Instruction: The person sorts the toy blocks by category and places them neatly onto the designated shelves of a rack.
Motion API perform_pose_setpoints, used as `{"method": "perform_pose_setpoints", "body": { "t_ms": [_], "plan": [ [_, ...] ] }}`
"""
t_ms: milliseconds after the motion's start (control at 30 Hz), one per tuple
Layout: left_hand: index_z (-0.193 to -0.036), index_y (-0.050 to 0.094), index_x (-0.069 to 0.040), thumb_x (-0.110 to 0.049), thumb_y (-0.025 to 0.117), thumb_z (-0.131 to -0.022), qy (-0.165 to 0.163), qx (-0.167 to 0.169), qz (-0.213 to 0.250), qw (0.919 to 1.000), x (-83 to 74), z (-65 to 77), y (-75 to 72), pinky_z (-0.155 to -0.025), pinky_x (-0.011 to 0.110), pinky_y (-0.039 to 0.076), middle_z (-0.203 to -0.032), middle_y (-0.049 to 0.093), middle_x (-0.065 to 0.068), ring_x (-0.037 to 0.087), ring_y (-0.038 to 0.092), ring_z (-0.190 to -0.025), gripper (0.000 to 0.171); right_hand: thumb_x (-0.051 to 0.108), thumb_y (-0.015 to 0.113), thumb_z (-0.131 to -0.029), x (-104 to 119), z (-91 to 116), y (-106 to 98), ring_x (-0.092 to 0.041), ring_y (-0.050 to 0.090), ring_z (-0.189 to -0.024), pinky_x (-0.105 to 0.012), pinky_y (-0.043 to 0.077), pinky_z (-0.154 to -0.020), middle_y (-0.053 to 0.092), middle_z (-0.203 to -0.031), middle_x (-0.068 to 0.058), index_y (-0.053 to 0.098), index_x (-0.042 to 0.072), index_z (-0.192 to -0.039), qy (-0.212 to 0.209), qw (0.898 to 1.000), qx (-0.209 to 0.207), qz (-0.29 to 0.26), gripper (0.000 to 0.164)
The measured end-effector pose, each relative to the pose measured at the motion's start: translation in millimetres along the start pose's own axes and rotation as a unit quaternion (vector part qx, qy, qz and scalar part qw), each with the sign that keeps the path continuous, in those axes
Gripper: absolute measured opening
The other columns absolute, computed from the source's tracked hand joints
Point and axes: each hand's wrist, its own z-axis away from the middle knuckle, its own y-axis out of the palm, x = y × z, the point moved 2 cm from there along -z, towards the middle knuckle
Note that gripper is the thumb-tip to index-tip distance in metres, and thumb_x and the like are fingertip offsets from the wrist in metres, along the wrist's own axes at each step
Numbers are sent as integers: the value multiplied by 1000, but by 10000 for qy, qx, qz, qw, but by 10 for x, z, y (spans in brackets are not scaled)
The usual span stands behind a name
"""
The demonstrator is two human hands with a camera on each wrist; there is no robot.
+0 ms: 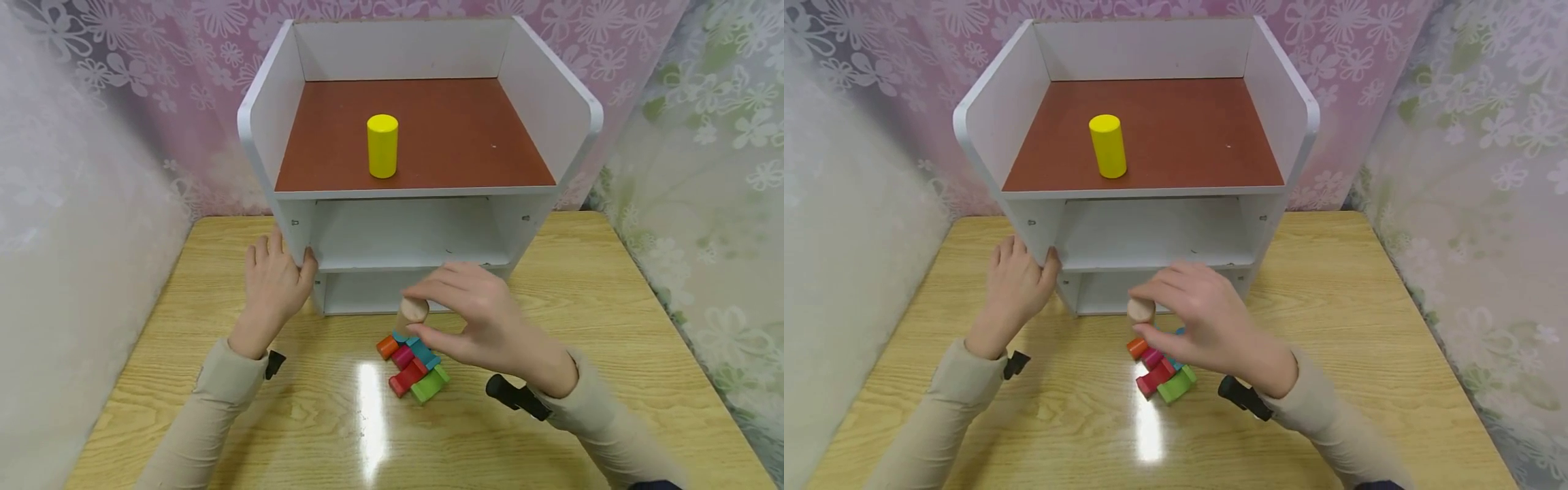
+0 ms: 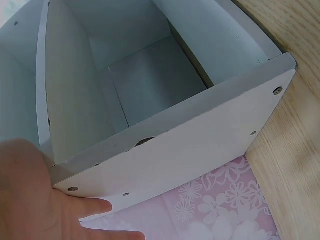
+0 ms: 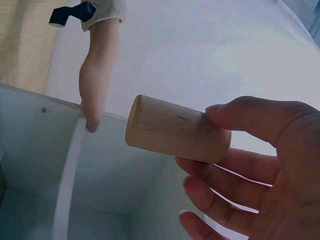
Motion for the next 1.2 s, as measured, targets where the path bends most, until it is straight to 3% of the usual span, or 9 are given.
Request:
{"method": "perform_pose_setpoints", "body": {
  "t_ms": [267,800,1067,1200],
  "plan": [
    [-154,31,-9,-39,26,-101,-10,-22,33,10000,3,1,2,-103,62,25,-153,31,22,50,36,-125,61,22,65,-94,30,-190,-222,-14,55,-80,-21,40,-76,69,-93,0,71,1,-104,-146,9978,85,-644,24],
    [-153,31,-7,-36,29,-102,5,-30,58,10000,2,10,9,-101,62,27,-147,36,24,50,37,-122,59,26,64,-96,112,-510,-608,-14,57,-84,-22,42,-76,70,-94,-1,71,-1,-105,-139,9979,372,-520,30],
    [-153,31,-6,-35,30,-102,31,-108,93,9999,-2,8,12,-100,62,28,-145,38,25,50,39,-119,59,7,74,-80,45,-648,-782,-11,58,-85,-22,45,-78,68,-93,1,72,-1,-102,78,9987,475,-149,24],
    [-154,30,-7,-36,30,-102,31,-89,92,9999,4,17,23,-100,62,28,-146,38,25,50,40,-120,60,2,78,-77,51,-739,-863,-9,57,-86,-23,44,-79,67,-90,1,71,-2,-101,160,9978,646,13,26]
  ]
}}
